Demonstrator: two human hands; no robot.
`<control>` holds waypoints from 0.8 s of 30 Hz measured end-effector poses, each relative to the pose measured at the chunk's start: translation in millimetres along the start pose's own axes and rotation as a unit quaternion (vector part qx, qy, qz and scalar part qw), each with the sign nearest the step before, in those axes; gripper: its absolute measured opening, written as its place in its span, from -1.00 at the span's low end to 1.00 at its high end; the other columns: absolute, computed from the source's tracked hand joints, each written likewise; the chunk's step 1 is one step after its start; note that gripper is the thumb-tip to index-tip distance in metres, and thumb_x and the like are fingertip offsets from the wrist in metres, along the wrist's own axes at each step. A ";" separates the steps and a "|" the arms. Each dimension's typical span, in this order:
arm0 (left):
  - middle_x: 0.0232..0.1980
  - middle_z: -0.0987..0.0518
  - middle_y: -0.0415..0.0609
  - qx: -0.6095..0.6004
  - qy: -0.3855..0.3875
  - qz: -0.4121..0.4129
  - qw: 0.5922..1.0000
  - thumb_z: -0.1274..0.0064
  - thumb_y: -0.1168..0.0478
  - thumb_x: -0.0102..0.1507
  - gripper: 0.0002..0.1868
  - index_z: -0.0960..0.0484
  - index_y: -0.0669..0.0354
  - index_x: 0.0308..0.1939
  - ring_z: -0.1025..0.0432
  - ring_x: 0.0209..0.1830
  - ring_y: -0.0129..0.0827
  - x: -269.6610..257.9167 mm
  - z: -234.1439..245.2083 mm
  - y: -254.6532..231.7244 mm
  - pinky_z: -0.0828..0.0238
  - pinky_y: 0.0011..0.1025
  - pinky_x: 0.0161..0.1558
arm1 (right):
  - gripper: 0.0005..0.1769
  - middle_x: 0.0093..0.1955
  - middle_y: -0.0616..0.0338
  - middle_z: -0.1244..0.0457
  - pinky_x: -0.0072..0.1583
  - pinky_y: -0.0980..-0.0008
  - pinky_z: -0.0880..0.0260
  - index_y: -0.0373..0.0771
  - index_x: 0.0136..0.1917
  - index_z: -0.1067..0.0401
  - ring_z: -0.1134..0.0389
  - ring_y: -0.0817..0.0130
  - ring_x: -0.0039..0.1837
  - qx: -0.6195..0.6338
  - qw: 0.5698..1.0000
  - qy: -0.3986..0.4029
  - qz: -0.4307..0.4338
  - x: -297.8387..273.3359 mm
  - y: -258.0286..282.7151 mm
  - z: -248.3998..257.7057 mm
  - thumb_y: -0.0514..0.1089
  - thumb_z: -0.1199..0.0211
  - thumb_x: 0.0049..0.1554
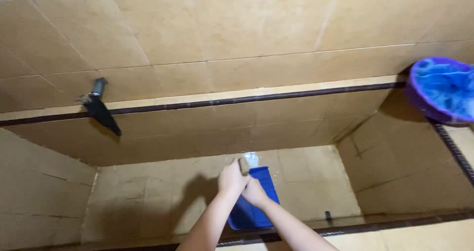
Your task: The person scrubs the tiled walls and floor of a shower stall using a blue plastic tray and a brown scrubbing block. They repeatedly dip the tray in water and scrub the surfaces. Later, they use a green scoop to pour water from a bucket to rinse the shower floor.
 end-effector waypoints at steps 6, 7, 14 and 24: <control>-0.20 -0.68 0.21 0.015 0.032 0.087 0.996 -0.31 -0.02 0.04 -0.43 -0.49 -0.02 0.07 -0.58 -0.13 0.14 -19.1 45.3 123.5 -0.55 -0.01 -0.08 | -0.45 0.20 -0.16 -0.35 0.24 0.06 -0.36 -0.21 0.25 -0.36 -0.35 -0.10 0.28 0.159 0.983 -0.059 0.070 8.9 82.3 -93.5 -0.03 -0.32 0.00; -0.20 -0.68 0.21 0.019 0.043 0.091 0.995 -0.31 -0.02 0.04 -0.43 -0.49 -0.02 0.07 -0.58 -0.13 0.14 -22.7 45.8 144.6 -0.55 -0.01 -0.08 | -0.45 0.20 -0.16 -0.35 0.24 0.06 -0.36 -0.21 0.25 -0.36 -0.35 -0.10 0.28 0.164 0.983 -0.056 0.061 10.6 92.2 -110.8 -0.03 -0.32 0.00; 0.08 -0.58 0.04 0.072 0.044 0.035 0.996 -0.31 0.05 0.05 -0.41 -0.42 -0.06 0.11 -0.57 -0.14 0.13 -12.4 47.4 210.2 -0.55 0.01 -0.16 | -0.47 0.14 -0.18 -0.39 0.25 0.02 -0.40 -0.12 0.12 -0.52 -0.39 -0.11 0.25 0.079 0.981 0.053 -0.169 44.4 95.2 -190.1 0.27 -0.21 0.06; 0.06 -0.57 0.04 0.085 0.108 0.065 0.988 -0.23 -0.03 0.22 -0.56 -0.36 -0.05 0.02 -0.56 -0.15 0.19 23.5 -37.6 281.0 -0.54 0.07 -0.19 | -0.46 0.16 -0.14 -0.40 0.24 0.08 -0.41 -0.11 0.16 -0.49 -0.38 -0.07 0.27 0.134 0.981 0.056 -0.131 116.7 -14.9 -318.3 0.20 -0.32 0.01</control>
Point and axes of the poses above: each hand's wrist, its own x-axis towards the middle knuckle, its own z-axis out of the back of the hand, y = z × x, the point moved 6 cm from there along x, towards the middle knuckle
